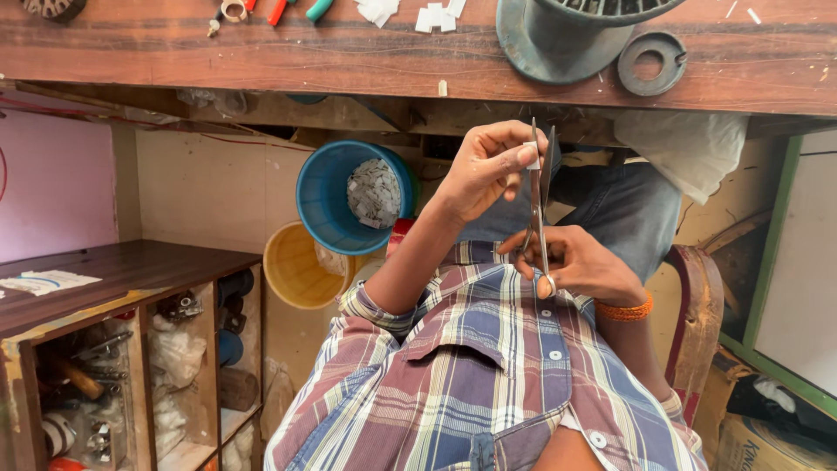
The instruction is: The person cuts small pieces of white insulation paper with scissors, folds and trims them, and inserts them into the slots of a motor armature held on the workbench. They repeatedly pick up paper pieces, cut them to shape, and press them into the armature slots one at a time.
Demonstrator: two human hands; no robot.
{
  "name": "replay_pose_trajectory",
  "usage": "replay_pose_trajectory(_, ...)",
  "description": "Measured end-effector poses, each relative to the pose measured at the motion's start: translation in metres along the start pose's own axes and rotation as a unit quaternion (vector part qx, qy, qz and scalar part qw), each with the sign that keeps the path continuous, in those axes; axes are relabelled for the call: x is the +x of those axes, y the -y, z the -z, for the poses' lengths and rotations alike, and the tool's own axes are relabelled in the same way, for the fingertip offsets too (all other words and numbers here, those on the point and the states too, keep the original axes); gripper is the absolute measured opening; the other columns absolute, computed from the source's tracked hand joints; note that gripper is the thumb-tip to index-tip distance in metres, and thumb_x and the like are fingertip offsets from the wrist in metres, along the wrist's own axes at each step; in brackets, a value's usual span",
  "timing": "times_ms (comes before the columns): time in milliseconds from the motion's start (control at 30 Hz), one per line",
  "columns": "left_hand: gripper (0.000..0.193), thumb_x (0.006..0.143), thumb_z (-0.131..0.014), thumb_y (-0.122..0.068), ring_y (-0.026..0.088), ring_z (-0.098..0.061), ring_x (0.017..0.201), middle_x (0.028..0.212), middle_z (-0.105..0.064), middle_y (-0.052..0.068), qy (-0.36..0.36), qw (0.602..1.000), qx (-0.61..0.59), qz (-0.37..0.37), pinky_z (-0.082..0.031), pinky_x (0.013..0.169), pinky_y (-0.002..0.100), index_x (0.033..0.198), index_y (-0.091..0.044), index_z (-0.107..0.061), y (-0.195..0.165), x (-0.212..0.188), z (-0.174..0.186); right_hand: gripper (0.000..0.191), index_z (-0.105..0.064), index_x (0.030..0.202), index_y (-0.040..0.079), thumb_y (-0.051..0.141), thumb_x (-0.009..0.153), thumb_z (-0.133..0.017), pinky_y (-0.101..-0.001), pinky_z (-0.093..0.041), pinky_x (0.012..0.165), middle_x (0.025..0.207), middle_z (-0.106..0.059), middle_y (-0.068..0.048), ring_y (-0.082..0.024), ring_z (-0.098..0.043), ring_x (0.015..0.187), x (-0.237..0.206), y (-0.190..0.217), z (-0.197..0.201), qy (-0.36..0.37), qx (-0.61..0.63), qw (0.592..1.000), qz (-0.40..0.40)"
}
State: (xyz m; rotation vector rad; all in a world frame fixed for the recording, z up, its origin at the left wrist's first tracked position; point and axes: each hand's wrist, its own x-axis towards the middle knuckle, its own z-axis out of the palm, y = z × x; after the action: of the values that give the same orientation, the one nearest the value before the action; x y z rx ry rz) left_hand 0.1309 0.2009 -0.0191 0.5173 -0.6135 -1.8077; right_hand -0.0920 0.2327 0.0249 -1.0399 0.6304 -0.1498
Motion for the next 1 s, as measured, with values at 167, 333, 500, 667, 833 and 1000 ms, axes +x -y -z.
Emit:
replay_pose_trajectory(167,0.022,0.100,-0.076,-0.014,0.005,-0.062,0.063,0.097,-0.071,0.008,-0.007,1.000,0.015,-0.005,-0.050,0.050,0.020,0.112,0.003,-0.069,-0.006,-0.002,0.007,0.073,-0.071,0.123,-0.006,0.030,0.064,-0.095,-0.0239,-0.043,0.063,0.079,-0.061,0.002,-0.007,-0.054,0.073,0.001,0.001,0.006,-0.003,0.003,1.000,-0.017)
replay_pose_trajectory(333,0.021,0.100,-0.074,-0.015,0.013,-0.071,0.067,0.096,-0.072,0.009,0.011,0.999,0.029,-0.020,-0.050,0.049,0.021,0.110,0.003,-0.068,-0.008,-0.001,0.009,0.069,-0.072,0.122,-0.007,0.026,0.065,-0.093,-0.0238,-0.041,0.062,0.077,-0.060,0.001,-0.007,-0.053,0.071,0.004,0.001,0.007,-0.010,-0.007,0.999,-0.034)
replay_pose_trajectory(500,0.022,0.100,-0.075,-0.014,0.008,-0.066,0.068,0.097,-0.071,0.009,-0.024,0.999,0.005,-0.028,-0.049,0.049,0.020,0.113,0.003,-0.068,0.000,0.000,0.009,0.076,-0.067,0.133,-0.002,0.026,0.066,-0.091,-0.0224,-0.041,0.061,0.077,-0.061,0.004,-0.004,-0.051,0.070,0.007,0.004,0.006,-0.019,-0.035,0.999,-0.022)
replay_pose_trajectory(667,0.022,0.101,-0.074,-0.013,0.004,-0.062,0.068,0.097,-0.070,0.008,-0.029,0.999,0.004,-0.033,-0.048,0.049,0.020,0.114,0.002,-0.068,0.002,0.000,0.011,0.075,-0.068,0.132,-0.003,0.023,0.066,-0.091,-0.0223,-0.036,0.057,0.076,-0.059,0.005,-0.004,-0.049,0.068,0.007,0.004,0.003,-0.033,-0.025,0.999,-0.028)
replay_pose_trajectory(833,0.020,0.100,-0.074,-0.013,0.005,-0.061,0.069,0.097,-0.069,0.007,-0.014,0.999,0.006,-0.034,-0.048,0.048,0.020,0.113,0.001,-0.067,0.000,-0.001,0.013,0.065,-0.072,0.125,-0.005,0.018,0.067,-0.090,-0.0224,-0.036,0.056,0.074,-0.059,0.004,-0.004,-0.049,0.067,0.007,0.001,0.004,-0.038,-0.022,0.998,-0.042)
replay_pose_trajectory(1000,0.020,0.100,-0.074,-0.013,0.005,-0.061,0.068,0.096,-0.069,0.009,-0.004,0.999,0.013,-0.034,-0.047,0.048,0.020,0.112,0.001,-0.067,0.000,-0.001,0.014,0.057,-0.073,0.120,-0.005,0.015,0.069,-0.090,-0.0225,-0.040,0.059,0.075,-0.061,0.003,-0.004,-0.052,0.068,0.005,-0.003,0.006,-0.038,-0.016,0.998,-0.055)
